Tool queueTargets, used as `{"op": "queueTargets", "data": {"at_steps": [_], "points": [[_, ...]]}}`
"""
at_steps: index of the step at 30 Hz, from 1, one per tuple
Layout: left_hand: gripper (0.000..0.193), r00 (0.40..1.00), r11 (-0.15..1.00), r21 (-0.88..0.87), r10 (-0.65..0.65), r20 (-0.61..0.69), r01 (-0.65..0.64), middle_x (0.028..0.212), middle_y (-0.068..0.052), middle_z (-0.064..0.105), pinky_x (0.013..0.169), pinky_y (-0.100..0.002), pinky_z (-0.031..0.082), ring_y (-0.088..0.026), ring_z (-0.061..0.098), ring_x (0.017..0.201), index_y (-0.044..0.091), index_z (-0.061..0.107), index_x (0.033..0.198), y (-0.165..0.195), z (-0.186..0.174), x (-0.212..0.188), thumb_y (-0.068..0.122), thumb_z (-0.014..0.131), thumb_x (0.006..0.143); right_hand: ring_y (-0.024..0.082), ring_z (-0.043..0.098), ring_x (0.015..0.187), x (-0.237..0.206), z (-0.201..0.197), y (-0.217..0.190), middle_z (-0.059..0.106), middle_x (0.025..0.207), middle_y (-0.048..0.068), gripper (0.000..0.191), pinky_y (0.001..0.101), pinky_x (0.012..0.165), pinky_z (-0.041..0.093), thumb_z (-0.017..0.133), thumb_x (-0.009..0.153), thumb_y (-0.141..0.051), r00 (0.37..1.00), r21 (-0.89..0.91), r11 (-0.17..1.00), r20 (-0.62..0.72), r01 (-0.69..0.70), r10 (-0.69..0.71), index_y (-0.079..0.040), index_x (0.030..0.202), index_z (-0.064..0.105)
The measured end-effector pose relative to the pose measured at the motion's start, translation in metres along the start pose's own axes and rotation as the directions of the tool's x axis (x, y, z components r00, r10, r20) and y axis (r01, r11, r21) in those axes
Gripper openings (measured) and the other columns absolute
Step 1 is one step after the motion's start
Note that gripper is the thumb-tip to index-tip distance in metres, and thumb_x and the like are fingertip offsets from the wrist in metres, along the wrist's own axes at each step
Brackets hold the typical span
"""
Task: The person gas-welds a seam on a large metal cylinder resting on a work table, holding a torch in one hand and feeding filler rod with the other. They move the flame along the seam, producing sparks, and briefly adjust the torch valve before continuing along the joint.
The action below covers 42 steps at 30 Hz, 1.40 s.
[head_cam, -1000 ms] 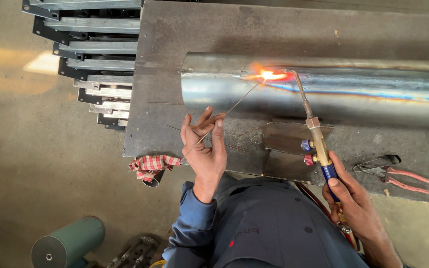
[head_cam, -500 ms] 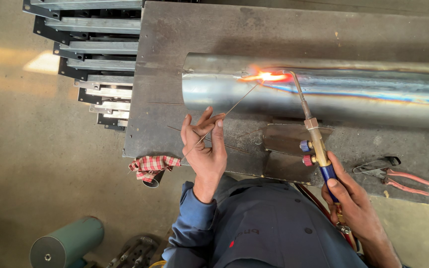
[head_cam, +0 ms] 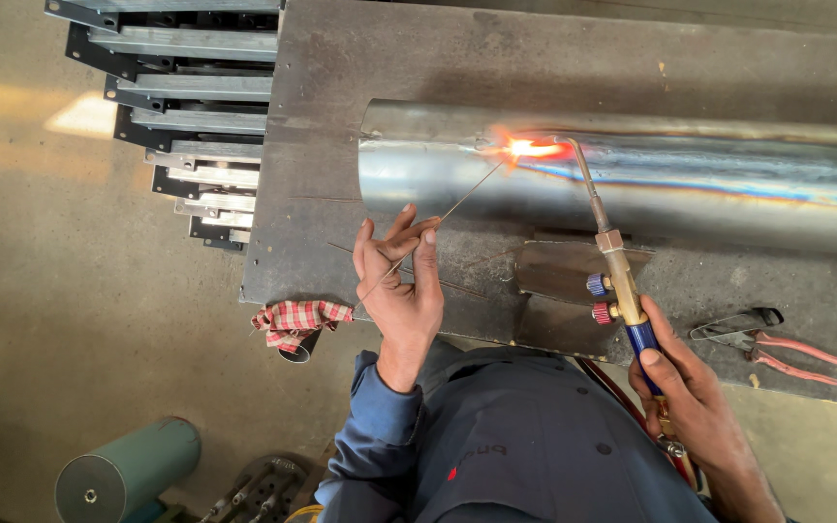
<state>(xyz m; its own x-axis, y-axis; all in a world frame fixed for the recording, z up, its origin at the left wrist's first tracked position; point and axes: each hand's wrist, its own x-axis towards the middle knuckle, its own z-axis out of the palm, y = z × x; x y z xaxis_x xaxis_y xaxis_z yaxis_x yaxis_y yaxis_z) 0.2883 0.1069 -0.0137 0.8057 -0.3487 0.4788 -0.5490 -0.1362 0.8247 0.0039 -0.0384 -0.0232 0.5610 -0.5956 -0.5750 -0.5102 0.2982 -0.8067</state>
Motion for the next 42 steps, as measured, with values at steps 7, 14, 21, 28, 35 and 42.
{"op": "queueTargets", "data": {"at_steps": [7, 14, 21, 28, 35, 42], "points": [[0.017, 1.000, 1.000, 0.011, -0.001, 0.005, 0.001, 0.105, -0.008, 0.080, 0.128, -0.051, 0.026, -0.025, 0.068, 0.131, 0.009, 0.053, 0.098, -0.0015, -0.0008, -0.0010, 0.004, 0.068, 0.102, 0.012, 0.043, 0.052, 0.0006, 0.0011, 0.0017, 0.046, 0.072, 0.006, 0.069, 0.0284, 0.039, 0.044, 0.046, 0.099, -0.023, 1.000, 0.001, 1.000, 0.007, -0.001, 0.001, -0.024, 0.166, 0.029], [0.016, 1.000, 1.000, 0.013, 0.000, -0.007, 0.000, 0.106, -0.007, 0.080, 0.128, -0.050, 0.026, -0.025, 0.068, 0.131, 0.009, 0.053, 0.099, -0.0019, 0.0013, 0.0005, 0.004, 0.068, 0.102, 0.011, 0.043, 0.054, 0.0022, 0.0006, -0.0027, 0.045, 0.072, 0.006, 0.069, 0.0291, 0.038, 0.044, 0.046, 0.099, -0.024, 1.000, -0.007, 1.000, 0.010, -0.004, 0.004, -0.024, 0.166, 0.028], [0.019, 1.000, 1.000, 0.012, 0.004, 0.001, -0.004, 0.106, -0.008, 0.080, 0.128, -0.050, 0.026, -0.025, 0.068, 0.132, 0.010, 0.050, 0.099, -0.0013, 0.0017, 0.0016, 0.005, 0.067, 0.103, 0.012, 0.044, 0.053, 0.0017, 0.0019, -0.0048, 0.046, 0.072, 0.006, 0.069, 0.0290, 0.038, 0.044, 0.046, 0.099, -0.023, 1.000, -0.025, 1.000, 0.012, 0.016, -0.016, -0.023, 0.166, 0.028], [0.018, 1.000, 1.000, 0.010, 0.006, 0.003, -0.006, 0.106, -0.008, 0.080, 0.127, -0.051, 0.026, -0.025, 0.068, 0.131, 0.009, 0.050, 0.099, -0.0013, 0.0023, 0.0011, 0.006, 0.067, 0.103, 0.012, 0.044, 0.053, 0.0004, 0.0028, -0.0045, 0.045, 0.071, 0.007, 0.069, 0.0290, 0.038, 0.044, 0.046, 0.099, -0.023, 1.000, -0.022, 1.000, 0.004, 0.001, -0.001, -0.023, 0.166, 0.029], [0.017, 1.000, 1.000, 0.018, 0.005, -0.004, -0.005, 0.106, -0.008, 0.080, 0.127, -0.051, 0.026, -0.025, 0.068, 0.130, 0.009, 0.051, 0.099, -0.0023, 0.0031, 0.0020, 0.006, 0.067, 0.103, 0.012, 0.044, 0.055, 0.0010, 0.0036, -0.0046, 0.046, 0.072, 0.006, 0.069, 0.0292, 0.038, 0.045, 0.046, 0.099, -0.022, 1.000, -0.030, 0.999, 0.008, 0.015, -0.015, -0.022, 0.165, 0.029], [0.017, 1.000, 0.999, 0.035, 0.005, -0.005, -0.005, 0.106, -0.007, 0.080, 0.127, -0.051, 0.027, -0.024, 0.069, 0.130, 0.010, 0.051, 0.099, -0.0014, 0.0029, 0.0023, 0.006, 0.067, 0.103, 0.012, 0.043, 0.054, 0.0010, 0.0036, -0.0049, 0.045, 0.071, 0.006, 0.068, 0.0291, 0.038, 0.045, 0.046, 0.099, -0.022, 1.000, -0.032, 0.999, 0.007, 0.023, -0.023, -0.022, 0.166, 0.029]]}}
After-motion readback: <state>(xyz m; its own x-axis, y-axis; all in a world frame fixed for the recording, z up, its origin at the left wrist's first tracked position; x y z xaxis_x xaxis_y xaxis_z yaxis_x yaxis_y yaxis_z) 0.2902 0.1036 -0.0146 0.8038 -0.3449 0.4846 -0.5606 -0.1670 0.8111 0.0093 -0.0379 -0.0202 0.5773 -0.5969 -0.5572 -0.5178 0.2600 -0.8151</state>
